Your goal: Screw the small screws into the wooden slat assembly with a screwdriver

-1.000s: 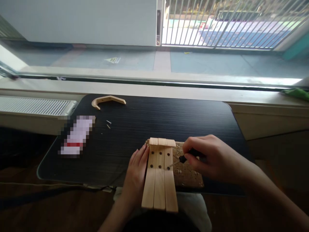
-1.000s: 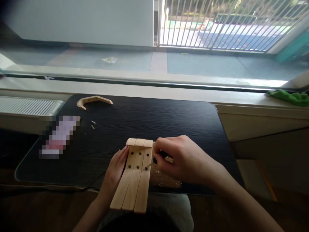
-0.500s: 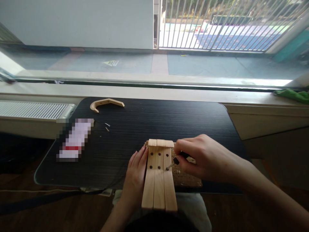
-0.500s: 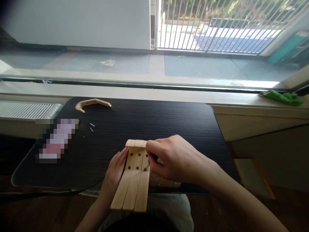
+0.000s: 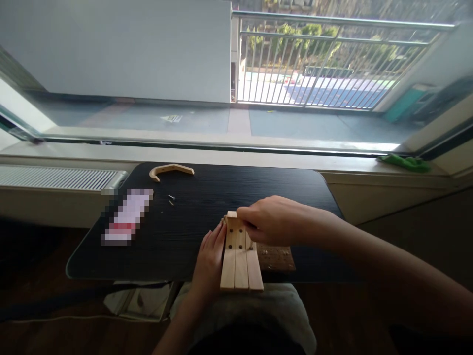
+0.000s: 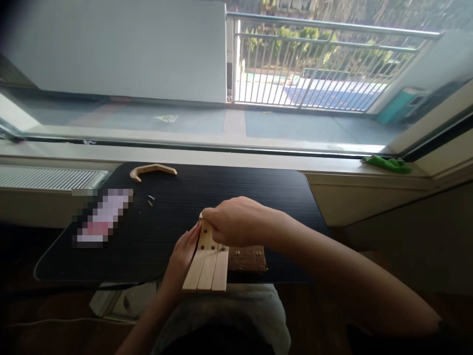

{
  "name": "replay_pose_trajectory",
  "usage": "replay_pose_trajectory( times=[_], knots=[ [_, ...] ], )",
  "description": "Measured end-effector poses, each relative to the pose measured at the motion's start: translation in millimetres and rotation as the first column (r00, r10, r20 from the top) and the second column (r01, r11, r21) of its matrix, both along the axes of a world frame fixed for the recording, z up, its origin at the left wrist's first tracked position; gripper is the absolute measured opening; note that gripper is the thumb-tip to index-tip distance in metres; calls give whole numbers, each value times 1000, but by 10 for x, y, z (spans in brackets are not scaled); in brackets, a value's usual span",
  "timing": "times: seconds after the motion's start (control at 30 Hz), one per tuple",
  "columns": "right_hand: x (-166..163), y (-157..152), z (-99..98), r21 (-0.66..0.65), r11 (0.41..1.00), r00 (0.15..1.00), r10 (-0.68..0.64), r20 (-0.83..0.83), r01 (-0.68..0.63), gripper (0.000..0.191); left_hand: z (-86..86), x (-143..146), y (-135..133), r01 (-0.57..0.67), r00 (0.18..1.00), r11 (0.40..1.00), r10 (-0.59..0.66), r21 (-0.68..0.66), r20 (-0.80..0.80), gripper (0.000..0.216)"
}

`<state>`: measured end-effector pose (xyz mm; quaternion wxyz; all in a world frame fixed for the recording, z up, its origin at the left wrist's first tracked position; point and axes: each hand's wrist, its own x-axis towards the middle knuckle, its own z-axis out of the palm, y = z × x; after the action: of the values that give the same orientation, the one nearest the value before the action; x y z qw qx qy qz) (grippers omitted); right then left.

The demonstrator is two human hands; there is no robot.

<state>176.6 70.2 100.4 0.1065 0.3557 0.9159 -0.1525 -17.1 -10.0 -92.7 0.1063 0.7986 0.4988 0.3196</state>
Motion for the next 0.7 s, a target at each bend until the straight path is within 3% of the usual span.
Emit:
replay_pose_trajectory(
  times=[0.2, 0.43, 0.7],
  knots=[
    [53, 162, -60, -65, 996, 998, -55, -21, 54, 26, -49, 1, 32, 22, 1000, 1000, -22, -13, -6, 76],
    [-38, -109, -57, 117, 993, 1000, -17, 2, 17, 22, -38, 6, 32, 16, 1000, 1000, -16, -19, 9, 75],
    [-25, -46, 55, -109, 994, 1000, 14, -1, -14, 13, -37, -11, 45, 44, 998, 999, -44, -8, 34, 80]
  ],
)
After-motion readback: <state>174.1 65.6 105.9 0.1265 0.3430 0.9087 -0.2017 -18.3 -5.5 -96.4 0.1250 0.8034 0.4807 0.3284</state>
